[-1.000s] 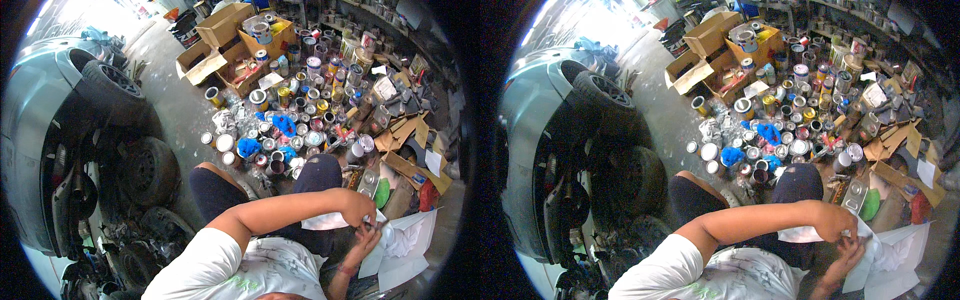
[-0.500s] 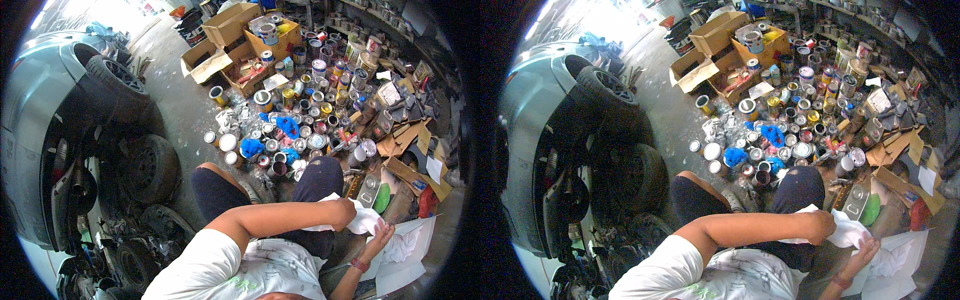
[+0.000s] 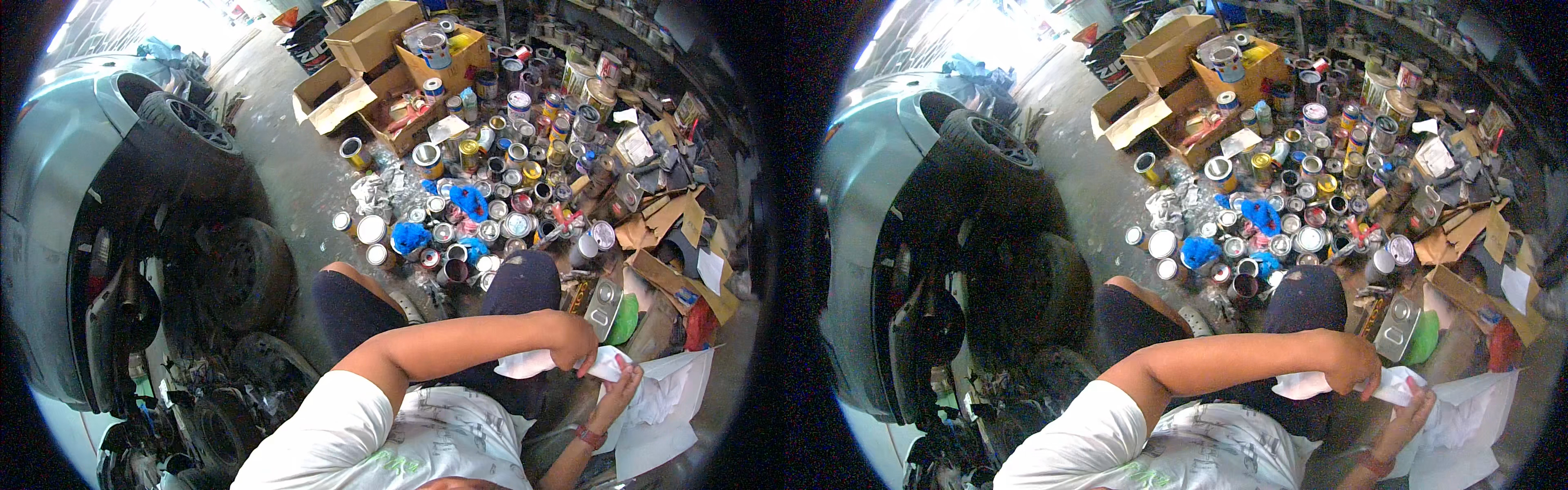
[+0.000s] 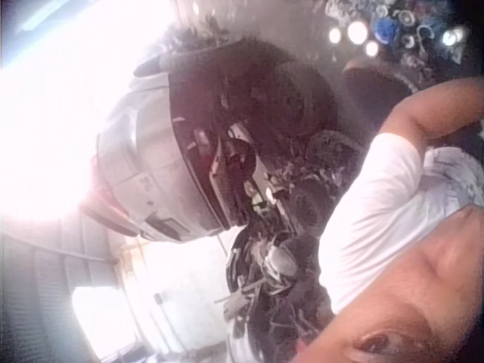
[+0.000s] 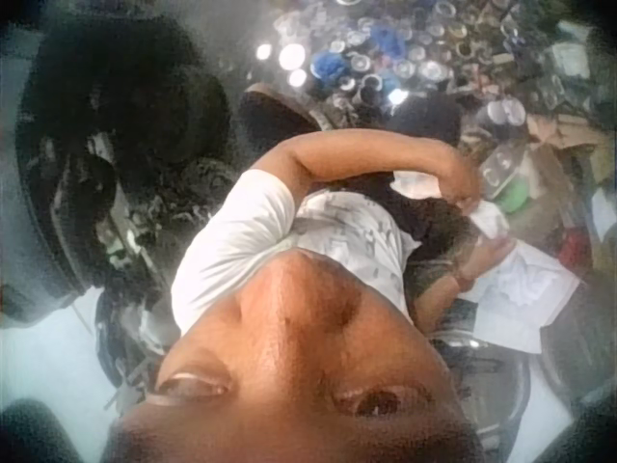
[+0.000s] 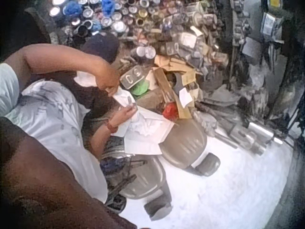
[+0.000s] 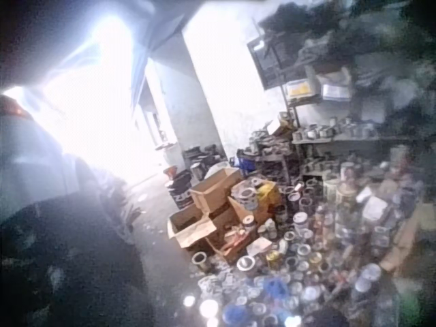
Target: The person sits on the floor and wipes the exterior of several small metal paint cans using a white cloth and a pink rag. They handle the cans one at a time, rotating them to clean different sides before placing them back on the floor.
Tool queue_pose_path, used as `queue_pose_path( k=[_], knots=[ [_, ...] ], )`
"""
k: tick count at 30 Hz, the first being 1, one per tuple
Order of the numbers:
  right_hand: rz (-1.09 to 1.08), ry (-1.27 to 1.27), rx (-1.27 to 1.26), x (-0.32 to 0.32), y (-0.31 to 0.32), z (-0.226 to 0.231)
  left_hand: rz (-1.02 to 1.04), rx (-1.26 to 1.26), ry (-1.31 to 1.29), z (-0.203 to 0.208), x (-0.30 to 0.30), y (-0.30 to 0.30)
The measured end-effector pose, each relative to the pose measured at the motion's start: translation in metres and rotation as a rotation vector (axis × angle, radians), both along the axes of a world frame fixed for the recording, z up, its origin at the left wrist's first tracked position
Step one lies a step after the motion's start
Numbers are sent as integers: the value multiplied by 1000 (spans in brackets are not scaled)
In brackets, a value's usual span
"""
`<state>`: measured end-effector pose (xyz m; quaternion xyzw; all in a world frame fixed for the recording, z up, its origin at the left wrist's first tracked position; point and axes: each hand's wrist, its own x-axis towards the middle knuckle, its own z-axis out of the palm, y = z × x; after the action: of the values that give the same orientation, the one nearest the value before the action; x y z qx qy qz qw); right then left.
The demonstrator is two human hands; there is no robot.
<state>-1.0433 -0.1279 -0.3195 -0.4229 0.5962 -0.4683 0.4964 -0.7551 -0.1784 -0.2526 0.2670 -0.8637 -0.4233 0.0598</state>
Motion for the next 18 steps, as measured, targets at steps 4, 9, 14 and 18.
queue_pose_path(
  k=[4, 9, 14, 18],
  knots=[
    [-42, 283, -58, -11, -5, 34, -206, -173, -81, -35, -34, -12],
    [-1, 489, -80, 38, 13, 91, 166, 125, 180, -16, 8, -23],
    [204, 933, -299, 33, 55, 105, 223, 247, 7, 23, -1, -20],
    [337, 1003, -397, 47, 57, 104, 187, 165, 82, -1, 5, -21]
  ],
)
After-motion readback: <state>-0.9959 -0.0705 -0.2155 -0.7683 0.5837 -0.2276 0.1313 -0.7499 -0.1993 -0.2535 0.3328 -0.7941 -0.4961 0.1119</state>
